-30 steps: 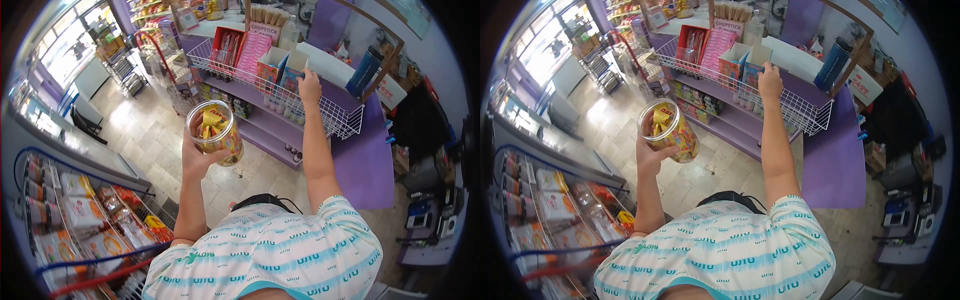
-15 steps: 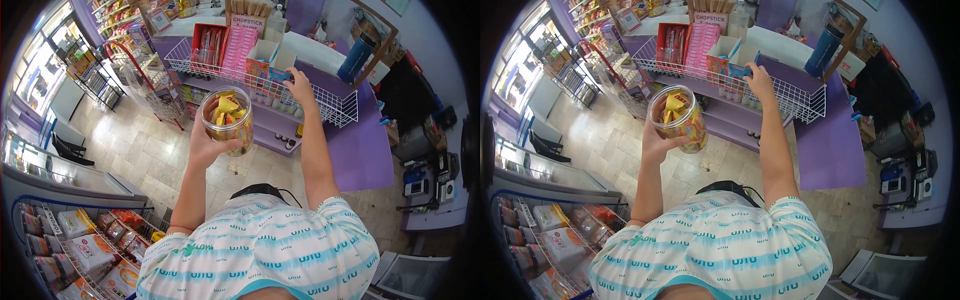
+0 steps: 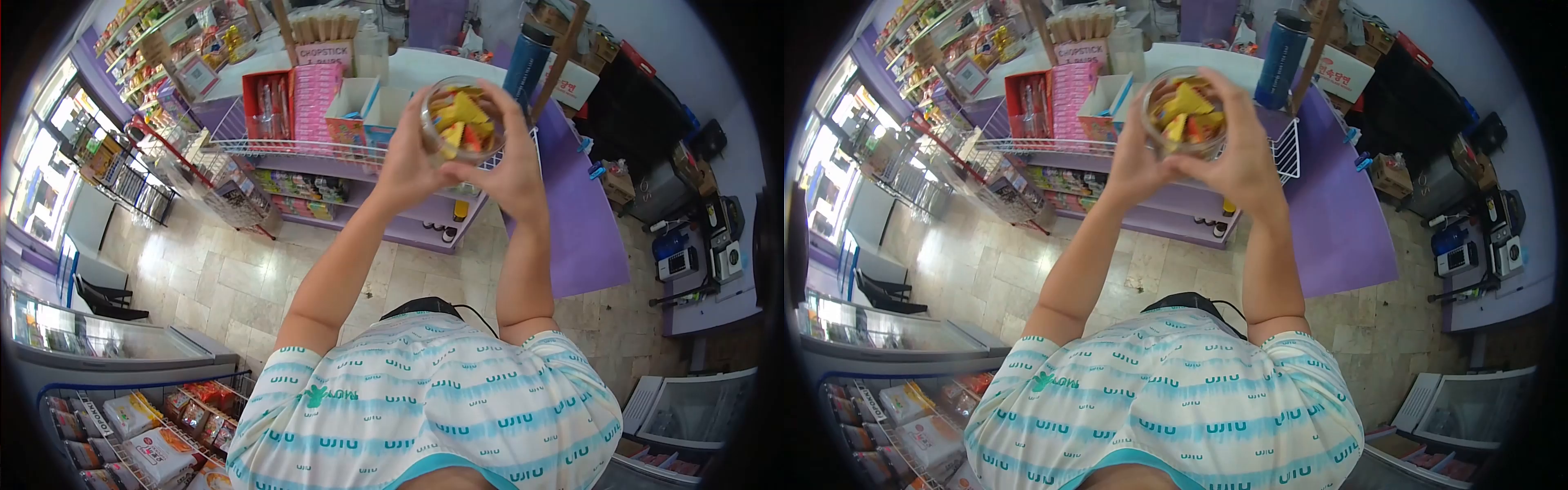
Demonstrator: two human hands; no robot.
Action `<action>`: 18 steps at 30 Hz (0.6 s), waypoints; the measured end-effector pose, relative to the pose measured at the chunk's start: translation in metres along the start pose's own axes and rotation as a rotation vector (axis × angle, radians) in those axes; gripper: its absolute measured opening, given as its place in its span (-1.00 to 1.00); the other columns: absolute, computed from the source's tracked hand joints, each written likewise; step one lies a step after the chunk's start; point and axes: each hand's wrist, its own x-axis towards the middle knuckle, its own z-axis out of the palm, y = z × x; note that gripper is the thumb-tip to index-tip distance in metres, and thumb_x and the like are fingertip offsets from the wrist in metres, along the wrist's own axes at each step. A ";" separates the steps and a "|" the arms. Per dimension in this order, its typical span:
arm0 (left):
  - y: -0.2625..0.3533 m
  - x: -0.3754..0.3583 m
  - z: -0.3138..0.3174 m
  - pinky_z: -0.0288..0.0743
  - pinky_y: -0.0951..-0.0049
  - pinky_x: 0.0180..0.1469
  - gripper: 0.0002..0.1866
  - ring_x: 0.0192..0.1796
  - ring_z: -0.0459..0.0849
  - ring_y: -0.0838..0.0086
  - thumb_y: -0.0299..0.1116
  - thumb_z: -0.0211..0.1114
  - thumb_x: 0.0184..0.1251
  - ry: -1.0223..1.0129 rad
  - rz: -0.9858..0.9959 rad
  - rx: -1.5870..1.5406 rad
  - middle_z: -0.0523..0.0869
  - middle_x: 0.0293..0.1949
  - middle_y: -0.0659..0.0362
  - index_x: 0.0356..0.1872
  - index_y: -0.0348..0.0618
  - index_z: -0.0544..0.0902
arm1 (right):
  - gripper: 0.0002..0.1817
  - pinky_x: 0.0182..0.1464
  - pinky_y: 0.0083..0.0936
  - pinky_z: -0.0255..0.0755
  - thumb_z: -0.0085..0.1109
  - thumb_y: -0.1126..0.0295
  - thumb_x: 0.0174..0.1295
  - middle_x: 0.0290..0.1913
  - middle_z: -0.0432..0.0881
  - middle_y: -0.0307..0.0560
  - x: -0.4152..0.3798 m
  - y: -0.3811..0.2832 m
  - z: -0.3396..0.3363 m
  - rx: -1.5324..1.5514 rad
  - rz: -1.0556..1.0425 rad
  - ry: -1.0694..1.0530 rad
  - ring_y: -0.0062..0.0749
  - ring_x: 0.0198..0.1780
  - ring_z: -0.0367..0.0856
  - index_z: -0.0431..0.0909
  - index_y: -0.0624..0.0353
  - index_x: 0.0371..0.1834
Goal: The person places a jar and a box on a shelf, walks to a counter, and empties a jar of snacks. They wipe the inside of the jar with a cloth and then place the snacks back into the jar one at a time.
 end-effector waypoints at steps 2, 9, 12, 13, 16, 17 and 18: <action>-0.022 0.027 0.024 0.25 0.26 0.36 0.12 0.35 0.35 0.14 -0.39 0.61 -0.23 -0.090 0.019 0.065 0.34 0.29 -0.10 0.39 -0.35 0.06 | 0.01 0.20 -0.33 0.40 0.61 0.36 -0.34 0.14 0.45 0.01 0.008 0.035 -0.016 -0.052 0.012 0.069 -0.15 0.15 0.49 0.27 0.12 0.32; -0.090 0.028 0.053 0.33 0.12 0.29 -0.03 0.38 0.33 0.15 -0.26 0.55 -0.03 -0.108 -0.251 0.420 0.30 0.37 -0.04 0.40 -0.20 0.17 | -0.03 0.14 -0.24 0.46 0.60 0.27 -0.30 0.13 0.45 0.07 0.002 0.165 -0.050 -0.360 0.245 0.222 -0.02 0.14 0.50 0.26 0.04 0.29; -0.103 0.016 0.060 0.40 0.24 0.22 -0.10 0.27 0.45 0.11 -0.25 0.54 -0.05 -0.080 -0.357 0.394 0.40 0.26 -0.12 0.32 -0.34 0.25 | -0.01 0.13 -0.22 0.45 0.59 0.20 -0.27 0.14 0.42 0.11 -0.005 0.199 -0.054 -0.395 0.372 0.218 0.02 0.13 0.50 0.22 0.04 0.32; -0.108 0.013 0.062 0.40 0.24 0.22 -0.10 0.27 0.45 0.11 -0.25 0.54 -0.05 -0.083 -0.360 0.395 0.40 0.26 -0.12 0.32 -0.34 0.25 | -0.01 0.13 -0.22 0.45 0.59 0.20 -0.27 0.14 0.42 0.11 -0.008 0.206 -0.054 -0.393 0.376 0.218 0.02 0.13 0.50 0.22 0.04 0.32; -0.118 0.008 0.067 0.38 0.10 0.25 -0.14 0.34 0.40 0.17 -0.28 0.50 0.04 -0.096 -0.408 0.354 0.38 0.33 0.01 0.38 -0.16 0.23 | -0.01 0.11 -0.18 0.45 0.56 0.15 -0.22 0.13 0.42 0.14 -0.011 0.218 -0.046 -0.418 0.394 0.170 0.04 0.13 0.49 0.20 0.10 0.32; -0.119 0.006 0.069 0.39 0.11 0.25 -0.15 0.33 0.40 0.17 -0.30 0.50 0.05 -0.078 -0.429 0.329 0.40 0.31 0.01 0.37 -0.17 0.24 | -0.01 0.11 -0.18 0.45 0.56 0.15 -0.22 0.13 0.42 0.14 -0.012 0.220 -0.045 -0.416 0.396 0.171 0.04 0.13 0.49 0.20 0.10 0.32; -0.119 0.004 0.071 0.40 0.12 0.24 -0.17 0.33 0.41 0.17 -0.31 0.49 0.05 -0.060 -0.450 0.303 0.42 0.30 0.02 0.36 -0.18 0.26 | 0.00 0.12 -0.18 0.44 0.56 0.15 -0.23 0.14 0.41 0.14 -0.012 0.218 -0.046 -0.396 0.417 0.173 0.04 0.15 0.47 0.18 0.09 0.33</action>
